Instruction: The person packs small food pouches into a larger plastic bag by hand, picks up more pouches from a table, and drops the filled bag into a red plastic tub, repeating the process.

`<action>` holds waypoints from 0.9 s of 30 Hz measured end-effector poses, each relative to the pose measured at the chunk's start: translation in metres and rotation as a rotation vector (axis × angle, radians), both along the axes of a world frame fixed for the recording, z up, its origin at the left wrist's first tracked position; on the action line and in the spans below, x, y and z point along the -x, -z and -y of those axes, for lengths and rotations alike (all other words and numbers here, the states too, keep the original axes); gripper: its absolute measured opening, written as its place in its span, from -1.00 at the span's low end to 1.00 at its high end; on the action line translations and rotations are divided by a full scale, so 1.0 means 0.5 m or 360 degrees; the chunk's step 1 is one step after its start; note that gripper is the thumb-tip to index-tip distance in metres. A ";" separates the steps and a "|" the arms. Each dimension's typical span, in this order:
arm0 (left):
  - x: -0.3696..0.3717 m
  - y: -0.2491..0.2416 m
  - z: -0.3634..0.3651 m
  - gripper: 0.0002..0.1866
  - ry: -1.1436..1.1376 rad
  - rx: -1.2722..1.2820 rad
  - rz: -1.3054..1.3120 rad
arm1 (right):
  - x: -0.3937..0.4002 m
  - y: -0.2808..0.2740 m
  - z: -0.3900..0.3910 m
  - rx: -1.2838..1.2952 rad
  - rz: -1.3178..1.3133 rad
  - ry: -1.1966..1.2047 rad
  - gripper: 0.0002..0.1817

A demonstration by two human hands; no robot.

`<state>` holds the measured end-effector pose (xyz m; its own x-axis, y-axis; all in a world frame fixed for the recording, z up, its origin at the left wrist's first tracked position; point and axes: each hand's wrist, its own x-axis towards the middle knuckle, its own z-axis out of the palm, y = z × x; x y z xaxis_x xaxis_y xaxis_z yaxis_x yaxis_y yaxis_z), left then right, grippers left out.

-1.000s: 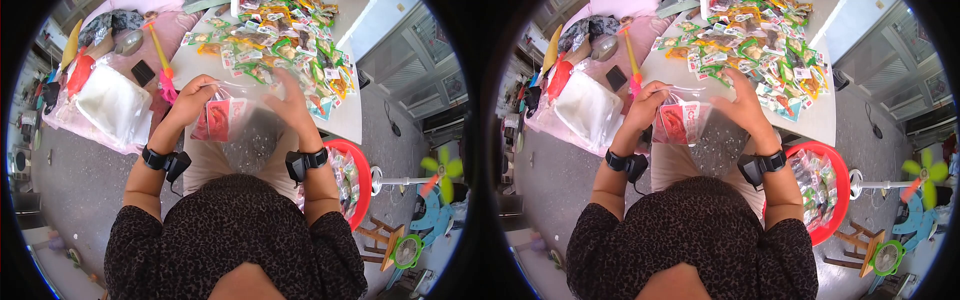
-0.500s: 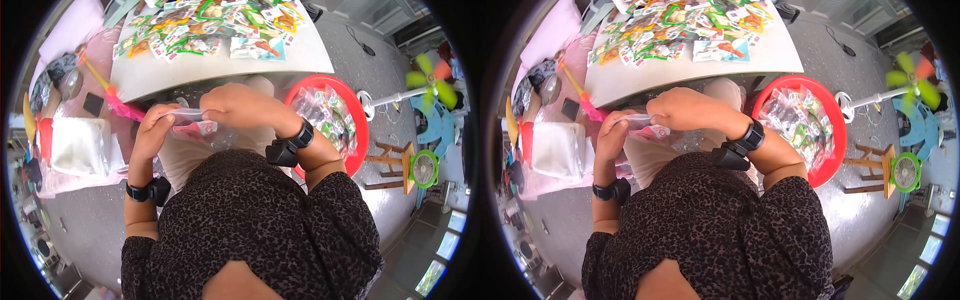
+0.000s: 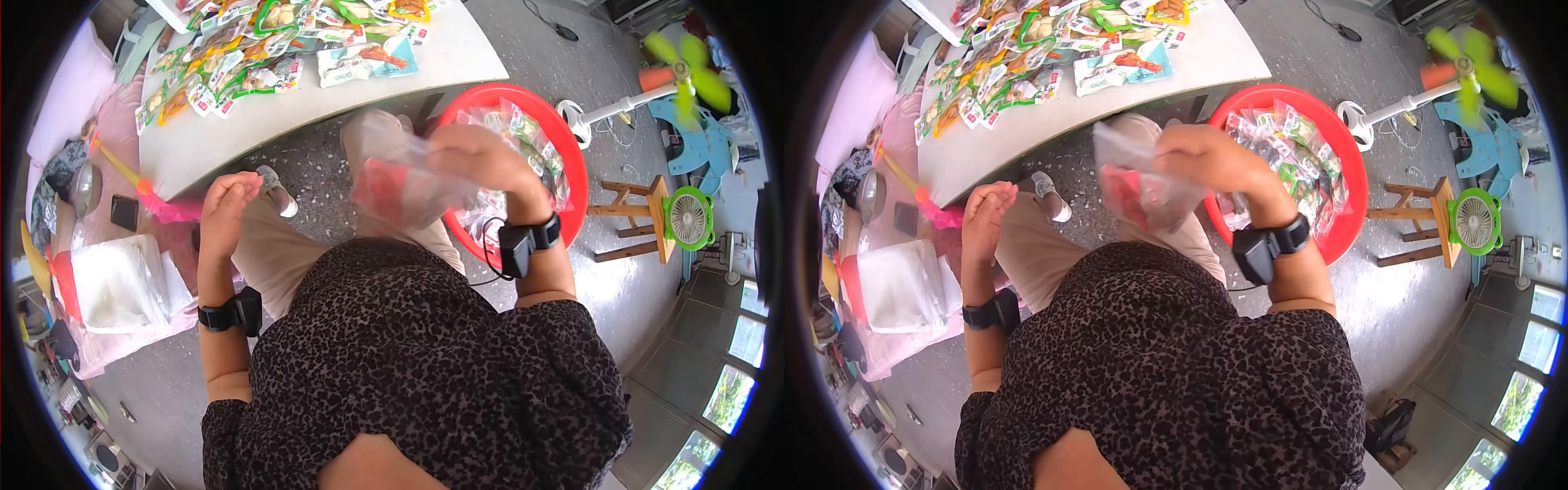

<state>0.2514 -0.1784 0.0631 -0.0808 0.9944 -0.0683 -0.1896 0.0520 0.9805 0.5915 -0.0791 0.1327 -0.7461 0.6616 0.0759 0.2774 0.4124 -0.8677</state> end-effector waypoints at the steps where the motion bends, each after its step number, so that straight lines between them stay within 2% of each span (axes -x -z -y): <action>1: 0.020 0.024 -0.001 -0.83 -0.0045 0.0079 -0.0081 | -0.037 0.013 -0.003 0.0083 -0.0056 0.0168 -0.91; 2: 0.035 0.041 -0.002 -0.83 -0.0058 0.0165 -0.0205 | -0.072 0.020 -0.007 0.0185 -0.0002 0.0308 -0.91; 5: 0.064 0.101 0.003 -0.81 -0.0206 0.0327 -0.0157 | -0.183 0.055 -0.027 0.0464 0.0204 0.0660 -0.90; 11: 0.089 0.156 0.007 -0.80 -0.0318 0.0437 -0.0052 | -0.374 0.177 -0.046 0.0540 0.0338 0.1166 -0.86; 15: 0.083 0.142 0.002 -0.80 -0.0352 0.0465 0.0026 | -0.490 0.294 -0.034 0.0169 0.0664 0.1480 -0.80; 17: 0.085 0.143 0.003 -0.80 -0.0343 0.0460 0.0046 | -0.589 0.380 -0.013 0.0185 0.0864 0.1657 -0.77; 19: 0.091 0.148 0.007 -0.80 -0.0328 0.0437 0.0111 | -0.655 0.426 0.028 0.0417 0.0945 0.1778 -0.72; 20: 0.092 0.150 0.009 -0.81 -0.0320 0.0425 0.0146 | -0.689 0.451 0.050 0.0369 0.1088 0.1788 -0.70; 24: 0.088 0.144 0.012 -0.81 -0.0368 0.0464 0.0162 | -0.756 0.485 0.112 0.0403 0.1359 0.1820 -0.69; 27: 0.096 0.150 0.010 -0.81 -0.0335 0.0461 0.0204 | -0.793 0.485 0.140 0.0120 0.1671 0.2010 -0.70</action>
